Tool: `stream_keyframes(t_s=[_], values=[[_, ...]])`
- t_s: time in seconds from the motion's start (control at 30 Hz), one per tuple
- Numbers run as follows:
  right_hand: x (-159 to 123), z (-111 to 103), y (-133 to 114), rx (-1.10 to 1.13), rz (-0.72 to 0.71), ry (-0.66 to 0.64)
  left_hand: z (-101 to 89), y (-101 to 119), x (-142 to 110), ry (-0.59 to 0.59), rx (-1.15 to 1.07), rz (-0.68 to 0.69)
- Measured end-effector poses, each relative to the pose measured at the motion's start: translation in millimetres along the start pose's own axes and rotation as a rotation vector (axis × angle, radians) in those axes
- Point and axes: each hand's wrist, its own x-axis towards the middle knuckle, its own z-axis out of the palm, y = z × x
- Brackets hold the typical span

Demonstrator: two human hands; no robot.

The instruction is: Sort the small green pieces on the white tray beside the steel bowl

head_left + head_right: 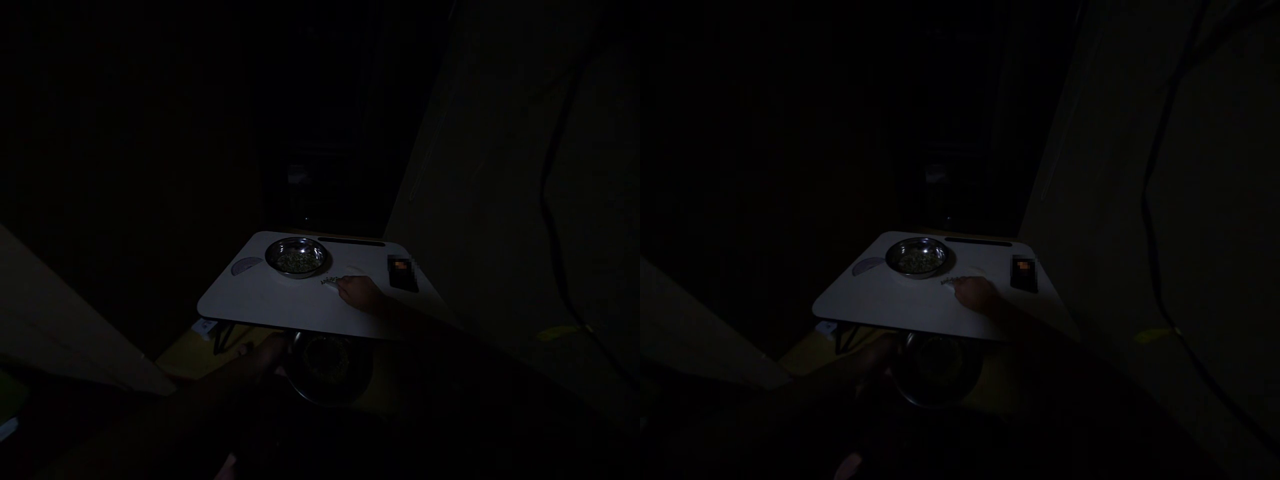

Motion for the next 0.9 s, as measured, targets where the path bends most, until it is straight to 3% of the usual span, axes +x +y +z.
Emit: stream_keyframes(t_s=[0.57,0.9], values=[[7.7,2.2,-8.9,0.046,-0.093,0.017,-4.2,-1.6,-3.9,0.052,0.006,-0.024],[-7.0,-1.4,-23.1,0.123,-0.197,0.03,0.4,7.7,-11.3,0.077,0.036,-0.057]])
